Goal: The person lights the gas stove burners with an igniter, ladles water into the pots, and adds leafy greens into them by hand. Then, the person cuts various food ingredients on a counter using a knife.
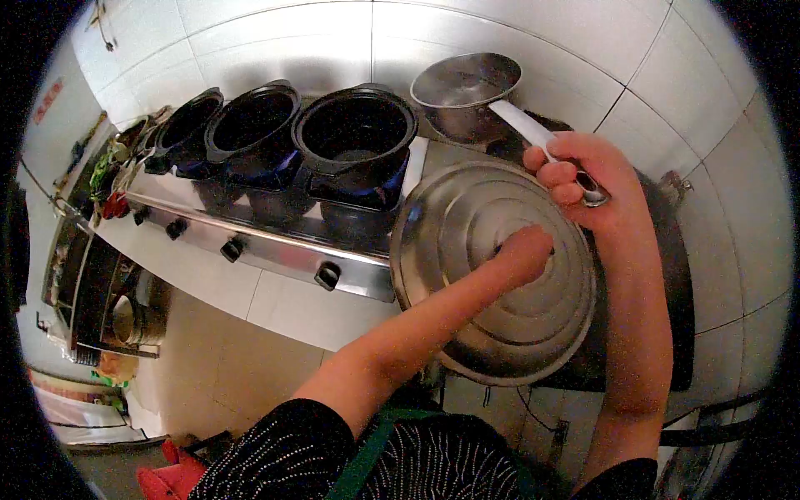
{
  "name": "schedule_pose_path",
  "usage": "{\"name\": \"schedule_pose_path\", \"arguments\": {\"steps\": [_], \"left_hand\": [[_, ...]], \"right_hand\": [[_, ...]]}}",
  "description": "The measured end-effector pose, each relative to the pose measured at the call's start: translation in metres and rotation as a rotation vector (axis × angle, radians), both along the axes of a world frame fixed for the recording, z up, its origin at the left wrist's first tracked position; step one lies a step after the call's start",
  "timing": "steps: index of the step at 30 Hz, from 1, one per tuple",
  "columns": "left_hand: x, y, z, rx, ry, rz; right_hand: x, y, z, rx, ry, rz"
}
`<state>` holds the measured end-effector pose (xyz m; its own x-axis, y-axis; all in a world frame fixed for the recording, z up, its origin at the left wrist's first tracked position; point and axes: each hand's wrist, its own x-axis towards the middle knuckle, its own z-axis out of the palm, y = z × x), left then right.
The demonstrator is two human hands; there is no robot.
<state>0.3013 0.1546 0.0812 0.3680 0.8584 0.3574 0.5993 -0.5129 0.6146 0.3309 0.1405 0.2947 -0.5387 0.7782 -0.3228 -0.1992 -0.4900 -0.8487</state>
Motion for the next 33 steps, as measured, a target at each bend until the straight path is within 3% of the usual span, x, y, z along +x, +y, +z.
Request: {"name": "schedule_pose_path", "arguments": {"steps": [21,33], "left_hand": [[0.000,-0.003,0.000,0.165,0.064,0.055],[-0.002,-0.008,0.009,0.135,0.095,0.071]], "right_hand": [[-0.024,0.016,0.000,0.273,-0.261,-0.069],[-0.038,0.009,0.005,0.419,-0.413,-0.023]]}}
